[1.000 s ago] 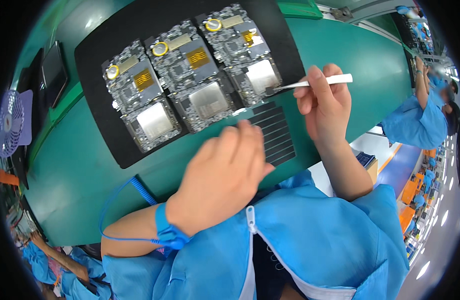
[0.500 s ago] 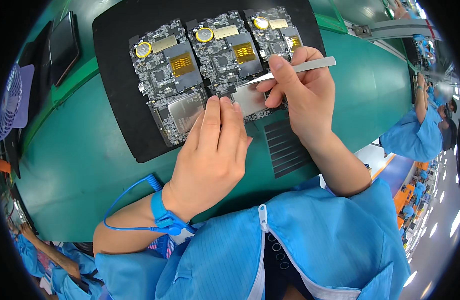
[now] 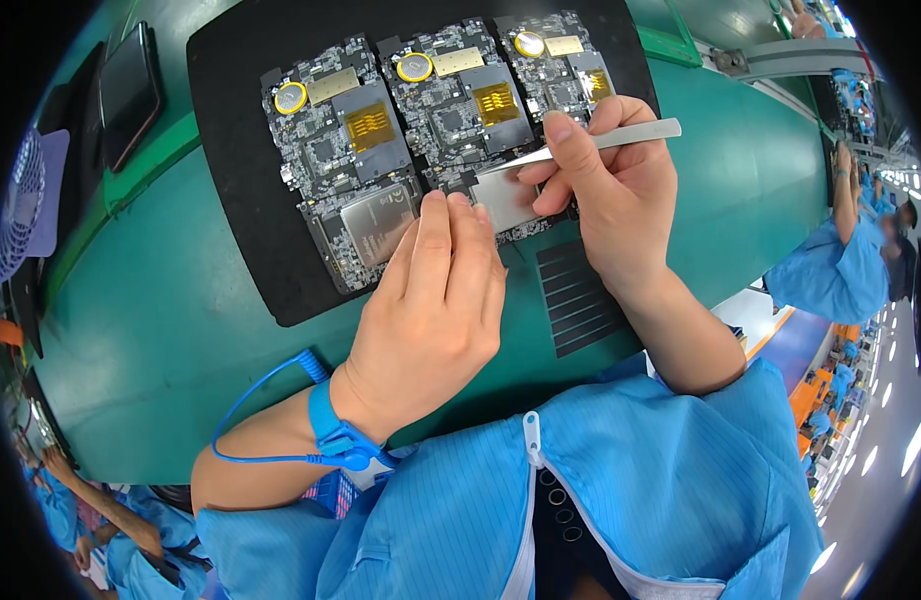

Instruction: The person uses tweezers to pick up small white rectangular components and place them onto circuit boards arranged on a black tray. The person repeatedly picks components from a strip and applies them to specific spots on the boards, occasionally adjusting the boards or the component strip.

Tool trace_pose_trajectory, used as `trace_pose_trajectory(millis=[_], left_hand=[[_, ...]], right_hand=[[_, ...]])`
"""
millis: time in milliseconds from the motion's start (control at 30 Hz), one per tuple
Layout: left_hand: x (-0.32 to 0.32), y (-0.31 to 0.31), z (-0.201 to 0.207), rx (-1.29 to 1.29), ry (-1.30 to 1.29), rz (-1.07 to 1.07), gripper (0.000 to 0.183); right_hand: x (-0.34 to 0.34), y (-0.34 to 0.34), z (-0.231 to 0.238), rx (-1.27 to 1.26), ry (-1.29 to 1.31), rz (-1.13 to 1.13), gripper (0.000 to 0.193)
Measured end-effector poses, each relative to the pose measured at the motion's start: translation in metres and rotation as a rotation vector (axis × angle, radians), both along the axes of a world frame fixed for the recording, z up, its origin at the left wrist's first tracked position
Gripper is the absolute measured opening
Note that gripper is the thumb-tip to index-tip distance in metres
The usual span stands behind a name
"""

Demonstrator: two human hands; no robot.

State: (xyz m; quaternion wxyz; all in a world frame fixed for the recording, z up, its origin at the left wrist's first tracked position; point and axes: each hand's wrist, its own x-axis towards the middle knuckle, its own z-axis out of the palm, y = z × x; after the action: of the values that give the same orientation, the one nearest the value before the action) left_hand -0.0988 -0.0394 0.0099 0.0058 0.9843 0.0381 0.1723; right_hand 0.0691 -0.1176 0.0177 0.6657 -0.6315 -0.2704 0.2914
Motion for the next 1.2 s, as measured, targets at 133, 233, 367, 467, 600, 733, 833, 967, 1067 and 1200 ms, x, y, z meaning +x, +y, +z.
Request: trace_pose_trajectory(millis=[133, 233, 367, 467, 600, 733, 833, 967, 1067, 1200], left_hand=[[0.001, -0.001, -0.002, 0.000, -0.004, 0.007, 0.045], [0.003, 0.000, -0.001, -0.105, -0.034, 0.015, 0.044], [0.006, 0.005, -0.004, -0.194, -0.068, 0.012, 0.046], [0.006, 0.009, 0.001, -0.221, -0.052, 0.001, 0.048], [0.008, 0.023, 0.011, -0.337, 0.023, -0.067, 0.049], [0.001, 0.014, 0.009, -0.263, 0.066, -0.041, 0.053], [-0.005, 0.001, 0.006, -0.122, 0.089, -0.006, 0.053], [-0.003, 0.001, 0.005, -0.046, 0.085, -0.012, 0.049], [-0.003, 0.001, 0.006, -0.023, 0.091, -0.017, 0.048], [-0.003, 0.000, 0.005, -0.009, 0.090, -0.013, 0.047]], right_hand=[[-0.003, 0.002, -0.001, 0.034, -0.017, -0.040, 0.021], [-0.003, 0.003, 0.000, 0.015, -0.023, -0.047, 0.021], [-0.003, 0.002, -0.001, 0.016, -0.027, -0.043, 0.021], [-0.006, 0.002, -0.004, 0.079, -0.031, -0.045, 0.023], [-0.009, 0.000, -0.004, 0.064, -0.219, -0.063, 0.023], [-0.008, -0.003, -0.013, 0.199, -0.161, -0.025, 0.025], [-0.010, -0.002, -0.016, 0.205, -0.215, 0.018, 0.024], [-0.011, -0.003, -0.017, 0.183, -0.230, 0.017, 0.024], [-0.010, -0.003, -0.022, 0.122, -0.370, -0.014, 0.024], [-0.011, -0.007, -0.026, 0.089, -0.592, -0.008, 0.025]])
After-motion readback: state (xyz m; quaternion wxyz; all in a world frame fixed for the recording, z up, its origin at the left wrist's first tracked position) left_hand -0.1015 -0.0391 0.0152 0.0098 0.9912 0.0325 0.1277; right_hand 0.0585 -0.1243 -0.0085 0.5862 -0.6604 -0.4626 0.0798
